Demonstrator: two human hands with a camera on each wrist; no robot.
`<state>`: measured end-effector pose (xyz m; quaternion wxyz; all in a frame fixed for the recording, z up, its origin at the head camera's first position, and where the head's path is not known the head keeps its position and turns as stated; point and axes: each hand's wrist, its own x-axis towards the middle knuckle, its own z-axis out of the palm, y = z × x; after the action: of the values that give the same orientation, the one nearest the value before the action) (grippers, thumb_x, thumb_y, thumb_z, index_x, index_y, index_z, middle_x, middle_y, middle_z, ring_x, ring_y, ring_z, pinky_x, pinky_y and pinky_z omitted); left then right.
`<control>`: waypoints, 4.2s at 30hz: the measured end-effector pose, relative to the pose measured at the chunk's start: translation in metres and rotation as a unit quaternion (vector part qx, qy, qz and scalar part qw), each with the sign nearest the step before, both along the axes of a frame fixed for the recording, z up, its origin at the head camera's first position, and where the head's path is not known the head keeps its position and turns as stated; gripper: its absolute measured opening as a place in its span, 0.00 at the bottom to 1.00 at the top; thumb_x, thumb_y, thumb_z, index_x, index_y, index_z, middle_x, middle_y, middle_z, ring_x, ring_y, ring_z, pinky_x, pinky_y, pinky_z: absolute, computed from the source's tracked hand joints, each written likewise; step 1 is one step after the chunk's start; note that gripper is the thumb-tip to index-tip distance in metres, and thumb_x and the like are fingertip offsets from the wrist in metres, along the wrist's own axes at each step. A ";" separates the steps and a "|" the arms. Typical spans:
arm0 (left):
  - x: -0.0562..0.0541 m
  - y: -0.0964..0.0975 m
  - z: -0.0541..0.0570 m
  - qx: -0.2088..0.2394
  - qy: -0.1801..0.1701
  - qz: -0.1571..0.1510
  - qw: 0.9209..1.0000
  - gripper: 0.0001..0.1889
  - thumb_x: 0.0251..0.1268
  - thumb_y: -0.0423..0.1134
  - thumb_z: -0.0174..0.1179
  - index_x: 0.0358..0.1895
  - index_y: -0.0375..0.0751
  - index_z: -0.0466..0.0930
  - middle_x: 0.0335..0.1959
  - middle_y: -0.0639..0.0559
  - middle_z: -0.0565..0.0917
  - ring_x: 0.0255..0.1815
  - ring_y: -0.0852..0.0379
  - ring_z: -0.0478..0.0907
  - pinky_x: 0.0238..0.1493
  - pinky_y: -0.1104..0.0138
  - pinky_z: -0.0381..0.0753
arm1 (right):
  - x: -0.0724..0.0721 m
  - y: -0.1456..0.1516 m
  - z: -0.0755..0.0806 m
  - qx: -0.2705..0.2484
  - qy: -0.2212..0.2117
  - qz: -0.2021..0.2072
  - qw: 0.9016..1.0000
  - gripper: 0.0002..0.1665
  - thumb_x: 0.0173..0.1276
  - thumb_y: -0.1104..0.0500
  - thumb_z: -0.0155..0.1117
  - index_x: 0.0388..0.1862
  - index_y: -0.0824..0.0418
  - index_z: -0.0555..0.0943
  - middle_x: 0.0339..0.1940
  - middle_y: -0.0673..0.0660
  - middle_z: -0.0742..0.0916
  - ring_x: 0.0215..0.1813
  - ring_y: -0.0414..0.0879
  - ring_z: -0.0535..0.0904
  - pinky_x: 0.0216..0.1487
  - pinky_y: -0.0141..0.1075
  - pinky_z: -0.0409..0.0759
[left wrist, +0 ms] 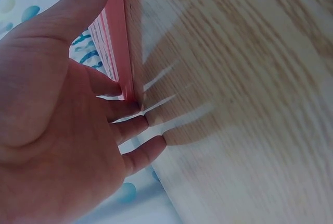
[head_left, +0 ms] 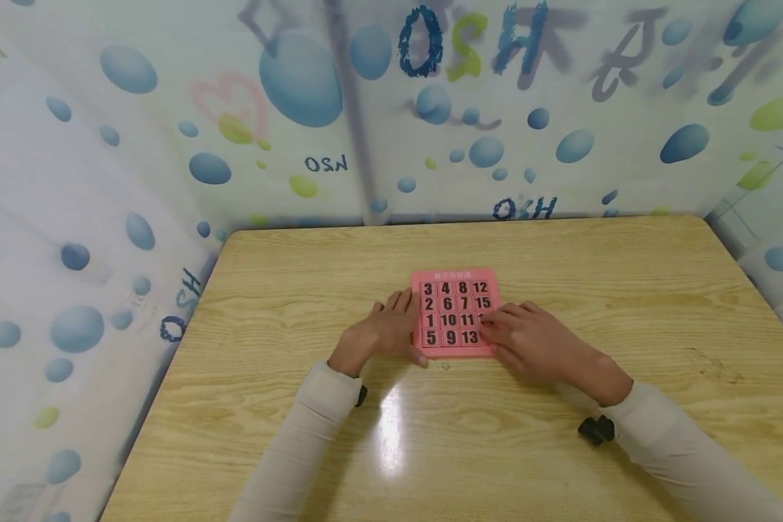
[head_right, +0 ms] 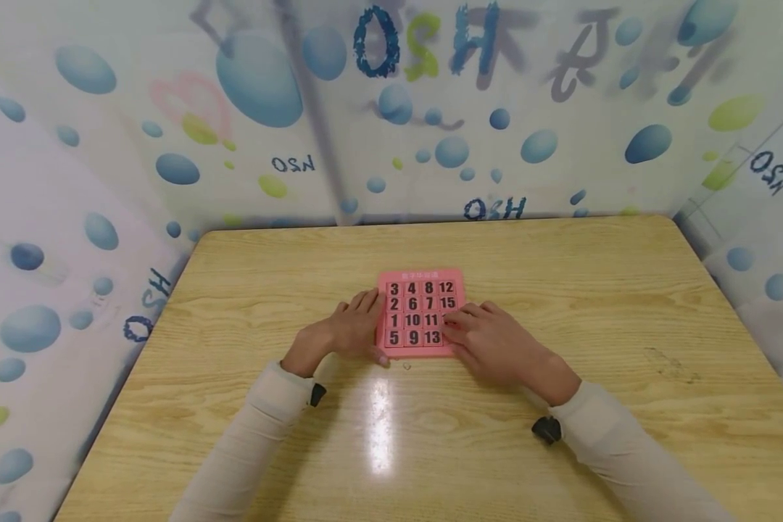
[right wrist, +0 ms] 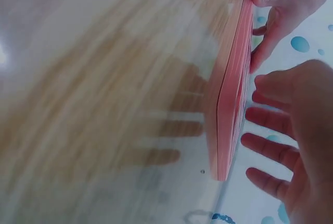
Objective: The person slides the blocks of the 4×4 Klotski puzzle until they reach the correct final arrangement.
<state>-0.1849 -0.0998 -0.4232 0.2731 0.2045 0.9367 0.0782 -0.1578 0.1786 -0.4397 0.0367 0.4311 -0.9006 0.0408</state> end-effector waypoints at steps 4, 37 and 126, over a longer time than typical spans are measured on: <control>0.001 0.000 0.002 0.001 0.002 -0.002 1.000 0.66 0.53 0.64 0.69 0.80 0.37 0.32 0.82 0.39 0.36 0.82 0.44 0.35 0.78 0.46 0.47 | -0.002 0.004 -0.002 0.010 0.009 -0.020 1.000 0.24 0.73 0.50 0.60 0.63 0.58 0.81 0.64 0.57 0.81 0.65 0.57 0.76 0.62 0.56 0.73; 0.000 0.001 0.000 -0.007 -0.005 -0.004 1.000 0.65 0.54 0.64 0.68 0.80 0.38 0.30 0.82 0.40 0.34 0.82 0.44 0.33 0.79 0.47 0.45 | -0.002 0.003 -0.008 0.014 0.041 -0.010 0.999 0.19 0.72 0.50 0.61 0.58 0.55 0.85 0.57 0.56 0.83 0.60 0.55 0.76 0.59 0.54 0.74; 0.004 0.004 0.005 -0.041 0.009 -0.016 0.999 0.65 0.56 0.66 0.66 0.80 0.36 0.31 0.82 0.39 0.36 0.82 0.44 0.35 0.79 0.49 0.48 | -0.018 -0.013 -0.004 0.034 -0.035 -0.113 0.992 0.39 0.69 0.37 0.60 0.68 0.62 0.75 0.70 0.62 0.74 0.71 0.60 0.67 0.67 0.60 0.67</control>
<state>-0.1804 -0.0955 -0.4184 0.2740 0.2090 0.9382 0.0336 -0.1754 0.1660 -0.4436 -0.0049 0.3256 -0.9453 0.0212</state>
